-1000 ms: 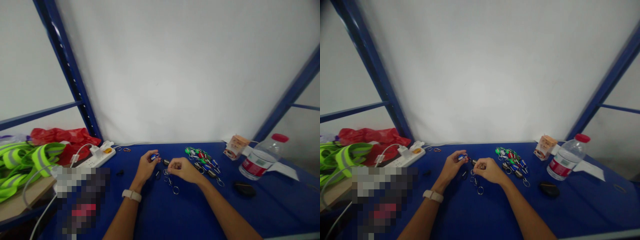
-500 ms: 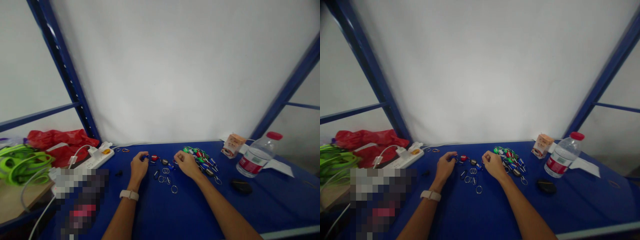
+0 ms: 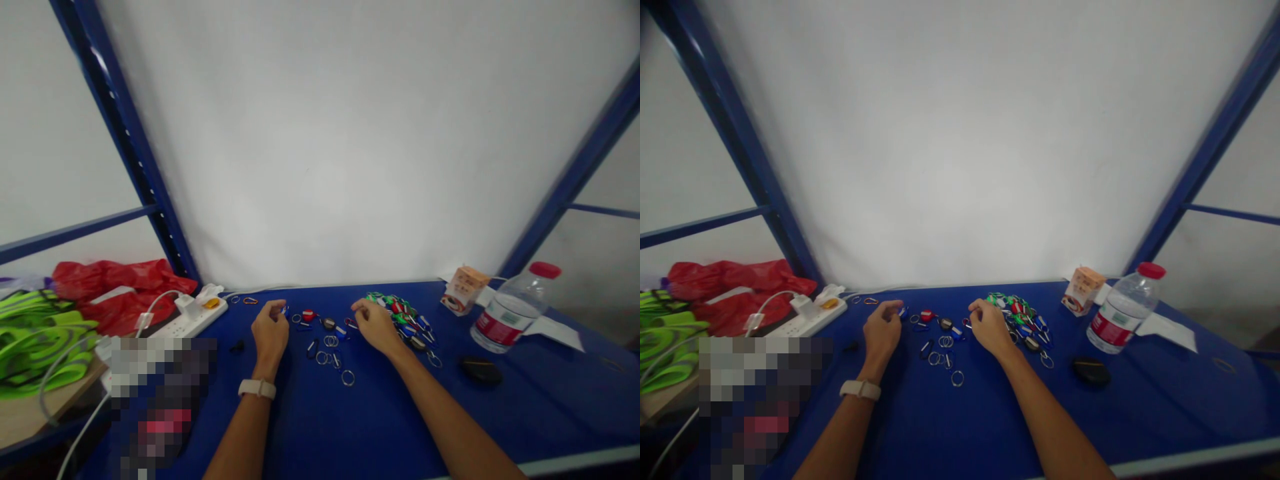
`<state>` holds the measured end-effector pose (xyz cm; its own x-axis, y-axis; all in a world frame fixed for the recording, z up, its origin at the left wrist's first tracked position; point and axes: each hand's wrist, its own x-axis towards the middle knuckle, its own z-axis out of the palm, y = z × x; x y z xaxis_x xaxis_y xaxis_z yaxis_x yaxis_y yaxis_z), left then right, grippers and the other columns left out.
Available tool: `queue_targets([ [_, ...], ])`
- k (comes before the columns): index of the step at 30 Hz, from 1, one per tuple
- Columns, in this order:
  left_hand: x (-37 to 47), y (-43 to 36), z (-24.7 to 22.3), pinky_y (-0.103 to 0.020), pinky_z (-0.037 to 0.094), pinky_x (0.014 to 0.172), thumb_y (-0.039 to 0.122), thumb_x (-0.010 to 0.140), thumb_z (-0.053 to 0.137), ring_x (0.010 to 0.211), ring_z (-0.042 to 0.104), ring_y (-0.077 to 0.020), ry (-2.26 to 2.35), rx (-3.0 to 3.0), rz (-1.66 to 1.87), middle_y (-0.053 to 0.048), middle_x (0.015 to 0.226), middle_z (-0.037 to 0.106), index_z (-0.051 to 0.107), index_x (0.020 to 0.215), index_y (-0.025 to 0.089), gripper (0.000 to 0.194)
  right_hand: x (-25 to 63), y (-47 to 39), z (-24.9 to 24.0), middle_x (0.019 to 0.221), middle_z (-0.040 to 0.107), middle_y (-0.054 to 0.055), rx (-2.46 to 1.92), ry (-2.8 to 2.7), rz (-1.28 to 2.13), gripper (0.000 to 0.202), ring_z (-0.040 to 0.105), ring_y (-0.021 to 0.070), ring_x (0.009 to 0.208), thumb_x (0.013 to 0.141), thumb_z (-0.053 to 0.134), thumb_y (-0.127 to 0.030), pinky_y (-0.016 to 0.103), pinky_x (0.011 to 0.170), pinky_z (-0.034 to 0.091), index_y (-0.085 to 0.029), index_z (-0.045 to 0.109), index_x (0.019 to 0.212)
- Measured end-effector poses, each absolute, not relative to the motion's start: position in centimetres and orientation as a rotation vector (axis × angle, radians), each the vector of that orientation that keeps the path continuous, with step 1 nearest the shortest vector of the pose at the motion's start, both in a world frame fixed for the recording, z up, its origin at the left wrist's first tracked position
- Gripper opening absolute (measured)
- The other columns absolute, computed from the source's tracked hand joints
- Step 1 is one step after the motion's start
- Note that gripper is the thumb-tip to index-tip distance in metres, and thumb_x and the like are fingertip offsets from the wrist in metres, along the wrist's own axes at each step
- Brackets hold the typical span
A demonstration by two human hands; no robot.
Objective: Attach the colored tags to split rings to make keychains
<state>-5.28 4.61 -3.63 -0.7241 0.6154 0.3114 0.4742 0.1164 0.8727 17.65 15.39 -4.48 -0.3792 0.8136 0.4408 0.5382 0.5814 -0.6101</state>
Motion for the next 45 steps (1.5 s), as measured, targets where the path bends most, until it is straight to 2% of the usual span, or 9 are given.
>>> queue_targets([
  [4, -4.6, 4.7, -3.5, -0.029, 0.052, 0.082, -0.002, 0.066, 0.044, 0.082, 0.069, -0.017, 2.078, 1.208, 1.667, -0.003, 0.084, 0.073, 0.068, 0.084, 0.019, 0.037, 17.8, 15.8, -4.6, 0.088, 0.064, 0.007, -1.085, -2.061, 0.422, 0.026, 0.058, 0.019, 0.083, 0.079, 0.041, -0.013, 0.031, 0.077, 0.044, -0.016, 0.065, 0.089],
  [11, -3.7, 4.8, -4.0, -0.029, 0.052, 0.081, -0.004, 0.066, 0.044, 0.08, 0.069, -0.0166, 1.946, 1.413, 1.543, -0.002, 0.081, 0.073, 0.069, 0.081, 0.02, 0.038, 18.6, 15.8, -4.2, 0.083, 0.059, 0.004, -1.073, -2.274, 0.341, 0.015, 0.054, 0.017, 0.078, 0.073, 0.054, -0.012, 0.029, 0.075, 0.041, -0.017, 0.062, 0.084],
  [14, -3.7, 4.7, -4.1, -0.03, 0.051, 0.081, -0.002, 0.069, 0.046, 0.08, 0.068, -0.0178, 2.008, 1.452, 1.496, -0.003, 0.083, 0.073, 0.07, 0.081, 0.02, 0.034, 19.1, 15.8, -4.2, 0.084, 0.061, 0.005, -1.099, -2.367, 0.27, 0.008, 0.055, 0.0176, 0.079, 0.077, 0.059, -0.019, 0.029, 0.076, 0.039, -0.017, 0.063, 0.084],
  [18, -3.8, 4.7, -3.9, -0.03, 0.048, 0.082, 0.0, 0.07, 0.046, 0.08, 0.066, -0.0184, 2.112, 1.48, 1.509, -0.003, 0.082, 0.072, 0.068, 0.078, 0.02, 0.031, 19.3, 15.9, -4.8, 0.084, 0.063, 0.006, -1.143, -2.419, 0.295, 0.017, 0.056, 0.0171, 0.074, 0.079, 0.066, -0.033, 0.029, 0.072, 0.039, -0.017, 0.065, 0.085],
  [24, -3.2, 4.6, -3.4, -0.027, 0.047, 0.074, 0.0, 0.069, 0.047, 0.069, 0.062, -0.0157, 2.034, 1.545, 1.516, -0.001, 0.074, 0.069, 0.067, 0.076, 0.02, 0.03, 19.1, 16.0, -5.5, 0.079, 0.064, 0.004, -1.172, -2.369, 0.477, 0.01, 0.057, 0.0159, 0.068, 0.078, 0.066, -0.027, 0.025, 0.063, 0.039, -0.017, 0.064, 0.079],
  [30, -2.5, 4.5, -3.1, -0.027, 0.046, 0.071, 0.0, 0.07, 0.048, 0.066, 0.06, -0.0144, 1.912, 1.633, 1.507, -0.001, 0.075, 0.069, 0.068, 0.079, 0.02, 0.03, 18.5, 15.4, -4.0, 0.077, 0.065, 0.004, -1.117, -2.307, 0.505, 0.005, 0.057, 0.0163, 0.072, 0.082, 0.06, -0.02, 0.027, 0.068, 0.039, -0.016, 0.062, 0.08],
  [36, -1.9, 4.6, -3.3, -0.028, 0.044, 0.075, 0.02, 0.083, 0.055, 0.079, 0.06, -0.0165, 1.781, 1.754, 1.492, -0.004, 0.087, 0.069, 0.069, 0.089, 0.019, 0.015, 17.2, 13.4, -2.4, 0.073, 0.063, 0.0, -0.887, -2.205, 0.67, 0.011, 0.053, 0.0138, 0.066, 0.086, 0.057, -0.027, 0.026, 0.064, 0.038, -0.018, 0.063, 0.084],
  [40, -1.6, 4.4, -3.1, -0.026, 0.041, 0.069, 0.033, 0.089, 0.053, 0.075, 0.057, -0.0159, 1.715, 1.796, 1.357, -0.004, 0.08, 0.066, 0.068, 0.084, 0.017, 0.022, 16.5, 12.2, -2.3, 0.075, 0.062, 0.0, -0.767, -2.231, 0.716, 0.011, 0.052, 0.0138, 0.068, 0.088, 0.057, -0.027, 0.026, 0.066, 0.037, -0.018, 0.063, 0.085],
  [45, -1.4, 4.0, -2.5, -0.024, 0.037, 0.063, 0.035, 0.09, 0.052, 0.068, 0.051, -0.013, 1.615, 1.797, 1.299, -0.002, 0.075, 0.062, 0.064, 0.079, 0.015, 0.025, 16.2, 11.7, -2.4, 0.075, 0.062, 0.0, -0.741, -2.228, 0.692, 0.011, 0.052, 0.0143, 0.069, 0.09, 0.056, -0.027, 0.028, 0.069, 0.037, -0.019, 0.062, 0.086],
])
